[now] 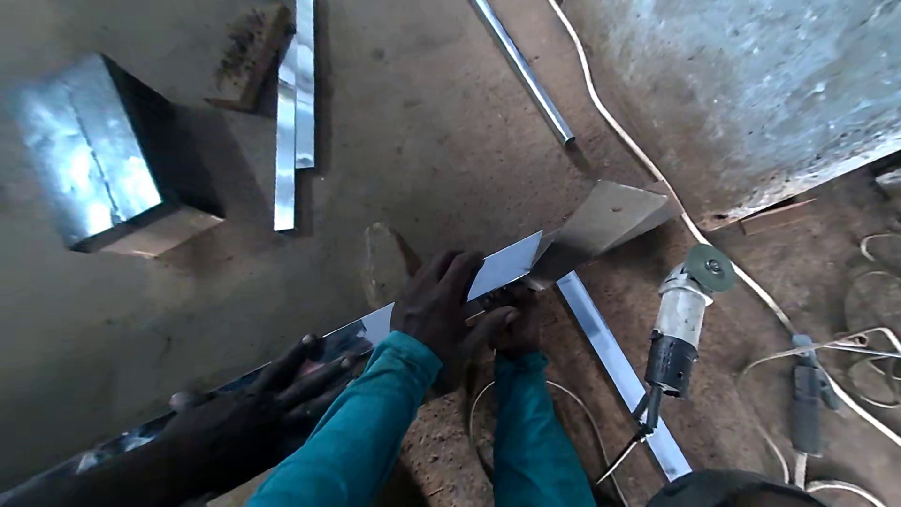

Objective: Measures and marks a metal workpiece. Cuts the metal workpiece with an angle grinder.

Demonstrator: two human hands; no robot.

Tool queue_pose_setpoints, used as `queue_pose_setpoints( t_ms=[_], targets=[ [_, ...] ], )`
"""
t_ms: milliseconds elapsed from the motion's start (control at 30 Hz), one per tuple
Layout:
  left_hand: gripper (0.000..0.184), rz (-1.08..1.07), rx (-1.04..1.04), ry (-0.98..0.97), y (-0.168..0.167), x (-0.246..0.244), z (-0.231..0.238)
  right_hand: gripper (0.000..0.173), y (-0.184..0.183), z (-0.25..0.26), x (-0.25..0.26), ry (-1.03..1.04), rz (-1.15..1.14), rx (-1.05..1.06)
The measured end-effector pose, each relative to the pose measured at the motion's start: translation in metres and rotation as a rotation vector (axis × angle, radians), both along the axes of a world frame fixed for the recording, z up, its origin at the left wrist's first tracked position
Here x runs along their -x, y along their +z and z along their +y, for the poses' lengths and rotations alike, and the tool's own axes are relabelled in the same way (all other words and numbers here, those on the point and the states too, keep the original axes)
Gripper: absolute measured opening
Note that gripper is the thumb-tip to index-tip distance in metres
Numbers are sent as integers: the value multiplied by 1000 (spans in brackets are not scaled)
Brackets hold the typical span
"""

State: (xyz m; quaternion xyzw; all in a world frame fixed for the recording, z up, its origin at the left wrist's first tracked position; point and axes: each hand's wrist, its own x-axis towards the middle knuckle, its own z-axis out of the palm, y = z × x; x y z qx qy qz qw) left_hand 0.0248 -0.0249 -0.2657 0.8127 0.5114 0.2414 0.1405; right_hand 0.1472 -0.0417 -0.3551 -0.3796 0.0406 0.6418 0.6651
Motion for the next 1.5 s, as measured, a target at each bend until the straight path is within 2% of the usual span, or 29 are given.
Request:
queue_pose_setpoints(
  t_ms=[100, 300, 367, 433, 467, 567, 600, 667, 733, 833, 933, 1233, 1400, 1500],
  targets=[
    [77, 23, 101, -23, 15, 0, -2, 22, 1, 2, 0, 1, 30, 4],
    [82, -14, -36, -15, -5, 0, 3, 27, -4, 5, 0, -26, 1, 18],
    [82, -9, -42, -12, -5, 0, 3, 20, -2, 6, 0, -11, 1, 75],
    [81, -14, -46, -13, -4, 0, 3, 17, -2, 5, 0, -8, -3, 39],
    [80, -10, -19, -15, 0, 0, 2, 20, -3, 4, 1, -25, -19, 9],
    [70, 27, 290, -38, 43, -3, -4, 17, -2, 0, 0, -2, -43, -34],
    [70, 24, 287, -42, 42, -3, -4, 18, -3, 0, 0, -10, -34, -36],
    [76, -5, 87, -36, 11, 0, -1, 21, -9, 0, 0, -32, 26, -79],
    [80, -23, 15, -26, -3, 2, 1, 24, -12, 0, -1, -39, 71, -111],
    [76, 12, 153, -42, 16, 1, -2, 26, -8, 0, 0, -43, 73, -95],
    [75, -7, 39, -5, -2, 1, 1, 28, -6, 0, 0, -21, 47, -98],
    [67, 43, 27, 13, -2, -2, 2, 24, 0, 7, 2, -61, 59, -10],
    [70, 155, 194, 28, 5, -7, 5, 23, 0, 8, 2, -69, -6, 17],
    [64, 215, 294, 65, 8, -12, 8, 18, -9, 8, 1, -58, 57, -63]
  ],
)
